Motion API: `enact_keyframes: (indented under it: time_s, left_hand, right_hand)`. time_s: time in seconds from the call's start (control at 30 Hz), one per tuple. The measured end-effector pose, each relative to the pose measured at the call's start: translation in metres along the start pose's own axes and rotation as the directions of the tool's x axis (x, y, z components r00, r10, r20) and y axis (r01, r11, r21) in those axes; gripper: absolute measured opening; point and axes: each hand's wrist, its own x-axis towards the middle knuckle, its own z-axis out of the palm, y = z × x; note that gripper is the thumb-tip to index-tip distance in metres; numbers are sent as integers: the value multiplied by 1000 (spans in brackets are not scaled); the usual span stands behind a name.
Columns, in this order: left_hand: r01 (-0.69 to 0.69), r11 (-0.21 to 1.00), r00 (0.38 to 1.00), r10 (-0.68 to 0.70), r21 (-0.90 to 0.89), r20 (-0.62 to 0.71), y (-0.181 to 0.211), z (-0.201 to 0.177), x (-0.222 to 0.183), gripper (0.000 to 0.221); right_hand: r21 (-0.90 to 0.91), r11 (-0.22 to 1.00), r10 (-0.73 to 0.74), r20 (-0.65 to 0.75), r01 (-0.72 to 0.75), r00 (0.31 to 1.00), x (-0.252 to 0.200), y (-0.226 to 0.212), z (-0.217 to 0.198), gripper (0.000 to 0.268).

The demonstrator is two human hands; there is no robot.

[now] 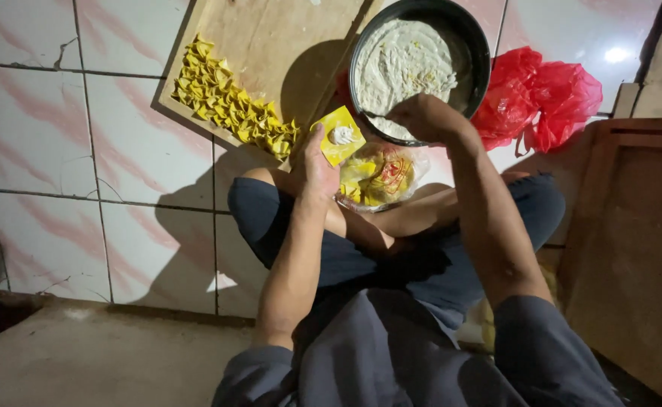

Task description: The person is manually preparing dumplings by placing filling on wrappers and folding them into shape.

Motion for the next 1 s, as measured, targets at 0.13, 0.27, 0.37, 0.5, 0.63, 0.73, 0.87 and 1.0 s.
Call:
enact_keyframes:
  time_s: [0.13,0.27,0.37,0.5,0.63,0.73,0.87,1.0]
  left_hand:
    - [4,999,1000,-4,-40,-18,-4,-6,2,47]
    - [22,1000,1000,-22,-2,7,-4,-1,-2,52]
    - [4,1000,1000,-4,-23,13,-5,-6,0,53]
    - [-1,1000,1000,0,6,29,-1,-1,-7,58]
    - [1,999,1000,-1,-34,25,6,0,-8,60]
    - [-1,1000,1000,2,-22,19,10,0,-7,60]
    - [3,1000,1000,-3,-10,26,10,-1,-6,61]
    - [7,1000,1000,-7,-10,10,6,-7,0,63]
  right_hand:
    - [-63,998,5,127,3,992,-25,0,-37,27]
    - [-95,995,2,111,9,994,-23,9,-31,27]
    - [-103,995,2,139,12,990,-35,15,-38,26]
    - [-271,960,35,-118,-66,992,-34,44,-23,21]
    - [-347,937,-103,-376,-37,921,-42,91,16,17]
    - [-416,908,-224,-403,40,887,-46,95,37,21]
    - [-511,859,-254,-443,-10,860,-32,85,57,14]
    - [-297,948,-221,-364,112,905,-39,56,44,17]
